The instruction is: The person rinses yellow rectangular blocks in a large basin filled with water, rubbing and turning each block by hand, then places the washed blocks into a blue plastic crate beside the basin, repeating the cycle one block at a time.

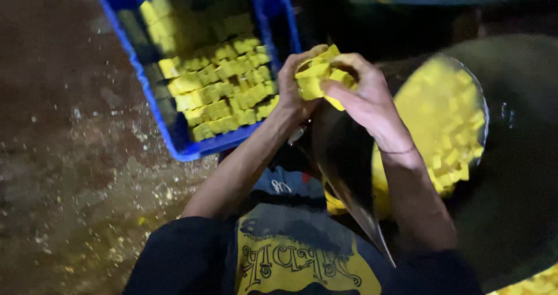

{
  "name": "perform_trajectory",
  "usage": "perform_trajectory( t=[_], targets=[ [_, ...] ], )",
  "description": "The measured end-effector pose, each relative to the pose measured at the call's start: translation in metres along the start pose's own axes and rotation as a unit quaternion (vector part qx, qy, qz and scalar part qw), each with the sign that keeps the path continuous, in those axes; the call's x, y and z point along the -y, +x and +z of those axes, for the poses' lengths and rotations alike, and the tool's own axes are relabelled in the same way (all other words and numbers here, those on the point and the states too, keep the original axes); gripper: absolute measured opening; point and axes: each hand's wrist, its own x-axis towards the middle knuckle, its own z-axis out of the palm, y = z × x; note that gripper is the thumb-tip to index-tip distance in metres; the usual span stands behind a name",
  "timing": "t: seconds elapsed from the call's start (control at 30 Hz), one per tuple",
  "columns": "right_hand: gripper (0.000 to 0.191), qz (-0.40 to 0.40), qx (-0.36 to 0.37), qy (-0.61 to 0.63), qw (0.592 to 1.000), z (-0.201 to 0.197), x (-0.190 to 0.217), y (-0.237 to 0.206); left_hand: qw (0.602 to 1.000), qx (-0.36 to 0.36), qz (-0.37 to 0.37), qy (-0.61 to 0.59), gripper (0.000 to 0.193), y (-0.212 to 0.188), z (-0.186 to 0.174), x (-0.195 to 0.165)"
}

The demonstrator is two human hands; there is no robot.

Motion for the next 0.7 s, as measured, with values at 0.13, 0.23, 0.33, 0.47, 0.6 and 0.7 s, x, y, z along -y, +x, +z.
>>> perform_trajectory(
  t=[0.13,0.23,0.33,0.47,0.6,0.7],
  targets=[
    [0.048,-0.049,0.012,-0.062,0.997,0.054,-0.005,0.026,0.995,-0.086,0.046,0.030,0.048,-0.006,-0.030,-0.049],
    [0.088,-0.177,-0.012,-0.222,0.959,0.095,-0.018,0.063,0.997,-0.039,0.039,-0.044,0.054,-0.006,-0.049,-0.089],
    [0.095,-0.052,0.162,-0.023,0.985,0.147,-0.049,0.119,0.987,-0.109,-0.048,-0.107,0.061,-0.005,-0.067,-0.139],
    [0.080,0.205,0.299,0.219,0.906,0.208,-0.098,0.192,0.976,-0.217,0.016,0.026,0.077,0.010,-0.097,-0.214],
    [0.055,0.216,0.321,0.390,0.836,0.254,-0.107,0.261,0.805,-0.378,0.103,0.445,0.063,0.019,-0.146,-0.290],
    [0.036,0.015,0.360,0.106,0.927,0.304,-0.083,0.307,0.505,-0.420,0.119,0.745,0.055,0.010,-0.177,-0.313]
  ],
)
